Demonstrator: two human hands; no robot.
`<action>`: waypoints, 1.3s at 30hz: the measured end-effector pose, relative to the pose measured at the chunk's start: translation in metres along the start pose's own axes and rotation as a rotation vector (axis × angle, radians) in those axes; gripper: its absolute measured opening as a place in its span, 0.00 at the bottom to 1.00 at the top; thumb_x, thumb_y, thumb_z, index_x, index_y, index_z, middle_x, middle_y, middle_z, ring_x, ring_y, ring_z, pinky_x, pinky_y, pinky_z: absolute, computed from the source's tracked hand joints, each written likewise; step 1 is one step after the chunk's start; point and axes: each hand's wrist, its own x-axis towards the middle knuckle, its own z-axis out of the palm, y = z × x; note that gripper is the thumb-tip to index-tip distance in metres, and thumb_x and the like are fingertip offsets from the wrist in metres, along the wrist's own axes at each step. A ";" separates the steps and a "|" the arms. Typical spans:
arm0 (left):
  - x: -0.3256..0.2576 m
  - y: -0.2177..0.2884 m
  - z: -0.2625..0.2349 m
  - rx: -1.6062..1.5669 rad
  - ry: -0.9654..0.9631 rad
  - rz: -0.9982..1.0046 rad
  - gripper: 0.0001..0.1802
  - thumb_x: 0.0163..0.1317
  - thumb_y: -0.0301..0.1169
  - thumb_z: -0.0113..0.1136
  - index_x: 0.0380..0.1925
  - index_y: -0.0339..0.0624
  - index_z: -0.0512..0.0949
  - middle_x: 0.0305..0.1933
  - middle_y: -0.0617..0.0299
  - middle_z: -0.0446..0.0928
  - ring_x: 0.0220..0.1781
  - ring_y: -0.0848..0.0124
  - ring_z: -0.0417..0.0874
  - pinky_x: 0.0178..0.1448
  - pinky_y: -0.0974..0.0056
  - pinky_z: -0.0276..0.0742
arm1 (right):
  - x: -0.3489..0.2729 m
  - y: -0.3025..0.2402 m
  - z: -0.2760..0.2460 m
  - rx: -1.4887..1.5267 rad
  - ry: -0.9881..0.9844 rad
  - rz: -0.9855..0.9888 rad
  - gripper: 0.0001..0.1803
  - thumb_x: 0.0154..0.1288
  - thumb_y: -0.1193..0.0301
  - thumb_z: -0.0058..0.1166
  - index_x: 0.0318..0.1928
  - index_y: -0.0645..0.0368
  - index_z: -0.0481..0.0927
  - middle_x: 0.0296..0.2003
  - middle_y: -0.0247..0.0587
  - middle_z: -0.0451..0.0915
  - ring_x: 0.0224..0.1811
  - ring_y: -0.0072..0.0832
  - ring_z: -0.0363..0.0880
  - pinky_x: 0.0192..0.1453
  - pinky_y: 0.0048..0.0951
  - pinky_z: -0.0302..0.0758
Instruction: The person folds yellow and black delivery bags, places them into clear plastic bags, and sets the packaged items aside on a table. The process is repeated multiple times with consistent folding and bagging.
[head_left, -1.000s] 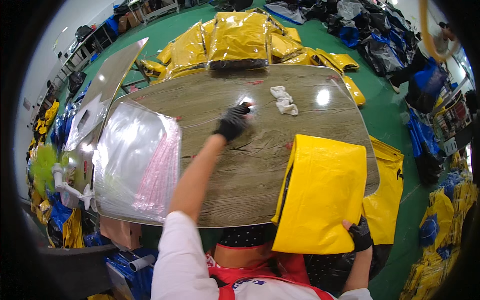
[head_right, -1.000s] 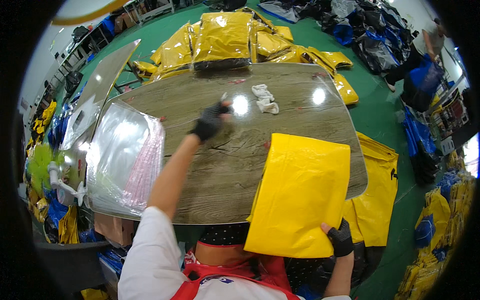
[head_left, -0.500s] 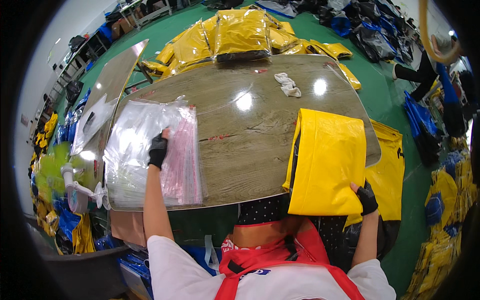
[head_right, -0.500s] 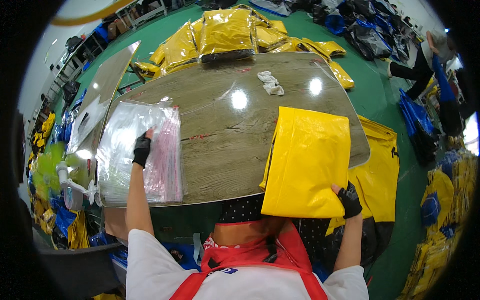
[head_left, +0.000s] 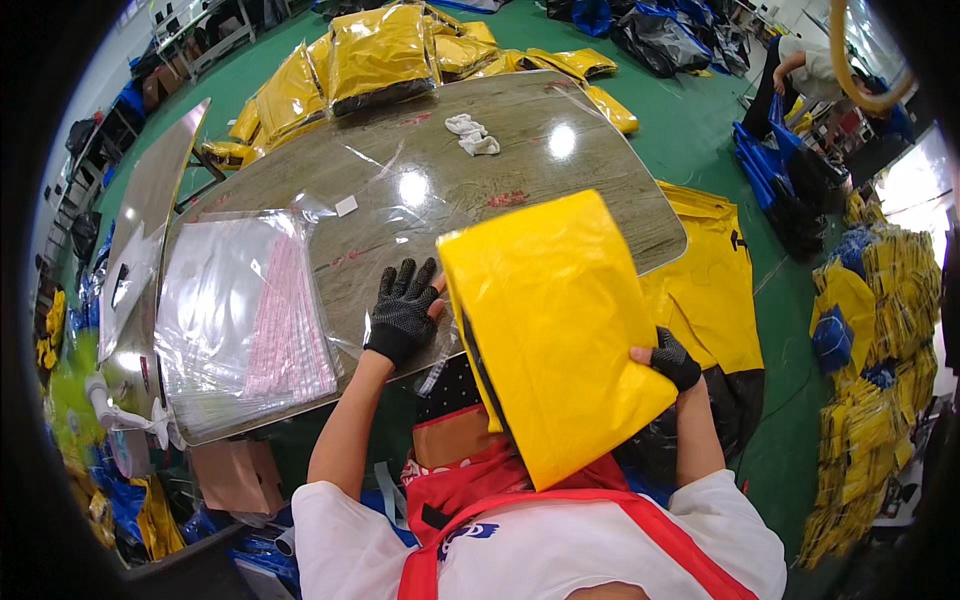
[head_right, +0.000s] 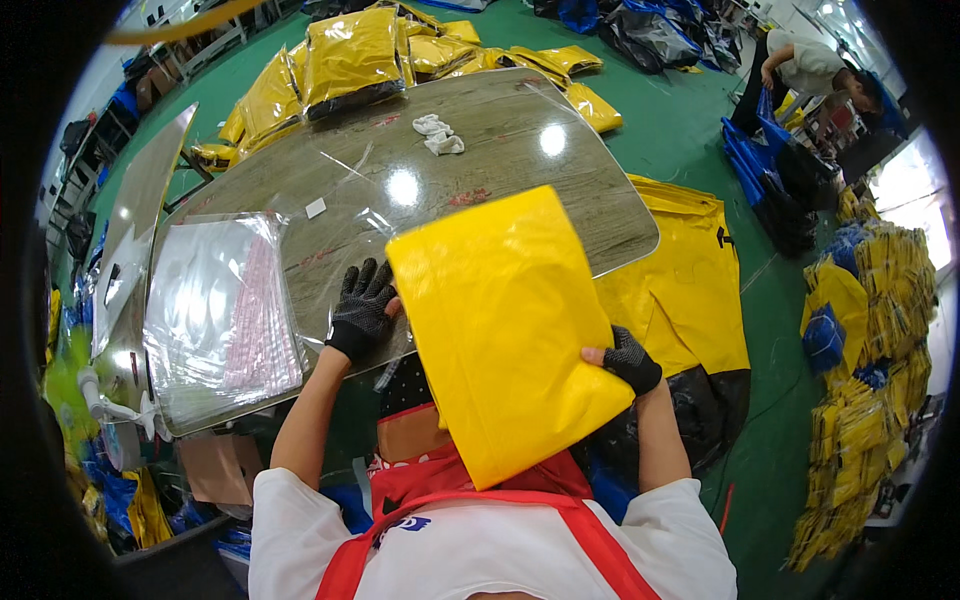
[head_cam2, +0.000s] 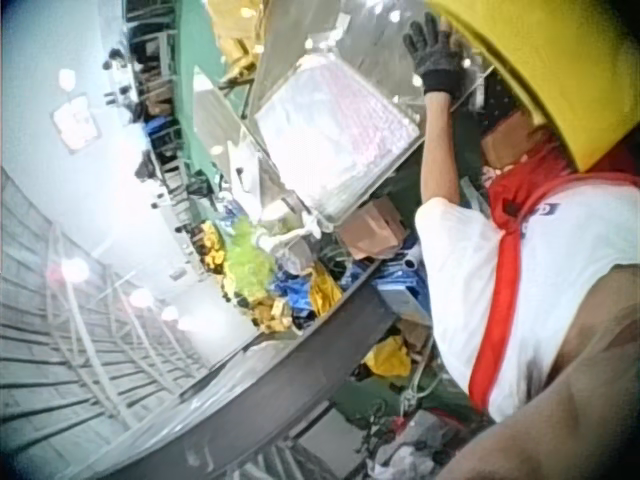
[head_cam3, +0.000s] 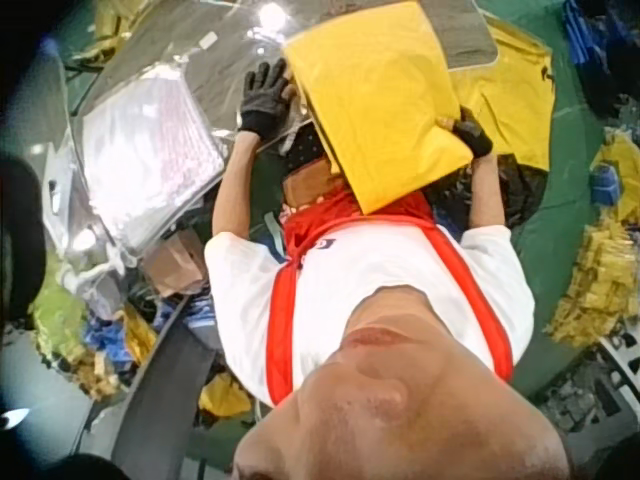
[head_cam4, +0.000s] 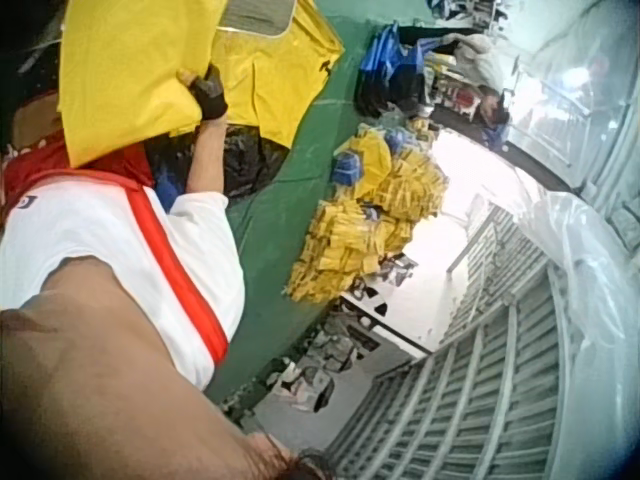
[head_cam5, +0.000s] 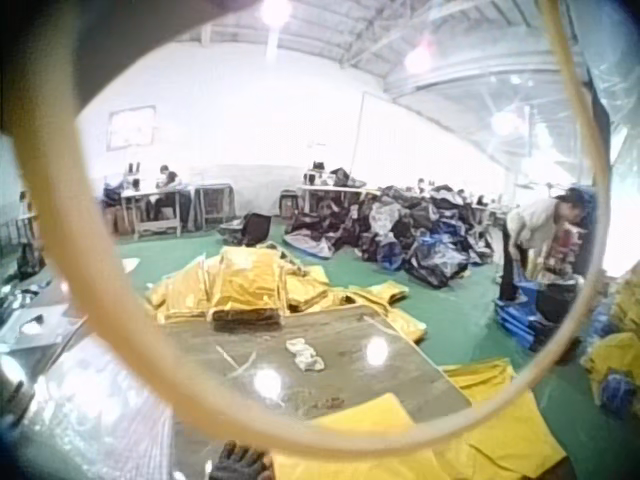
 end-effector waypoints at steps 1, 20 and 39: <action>0.000 -0.003 0.003 0.008 0.008 0.002 0.26 0.68 0.44 0.38 0.65 0.51 0.62 0.70 0.53 0.58 0.72 0.49 0.54 0.73 0.44 0.40 | -0.005 0.001 0.002 -0.046 -0.059 0.032 0.30 0.53 0.69 0.65 0.57 0.64 0.71 0.48 0.41 0.78 0.46 0.28 0.78 0.51 0.30 0.74; 0.010 -0.040 0.003 -0.598 -0.065 -0.097 0.30 0.72 0.50 0.28 0.65 0.48 0.63 0.70 0.55 0.61 0.73 0.58 0.55 0.74 0.57 0.42 | -0.030 0.024 0.023 0.124 -0.040 0.036 0.25 0.57 0.71 0.61 0.55 0.64 0.73 0.47 0.41 0.79 0.46 0.28 0.79 0.50 0.29 0.75; -0.052 0.043 -0.091 -0.117 0.061 -0.123 0.35 0.57 0.47 0.59 0.60 0.36 0.67 0.62 0.47 0.69 0.68 0.48 0.62 0.73 0.48 0.46 | 0.207 -0.042 0.087 -0.501 -0.491 -0.297 0.17 0.64 0.57 0.52 0.33 0.60 0.78 0.29 0.34 0.78 0.33 0.21 0.72 0.40 0.23 0.69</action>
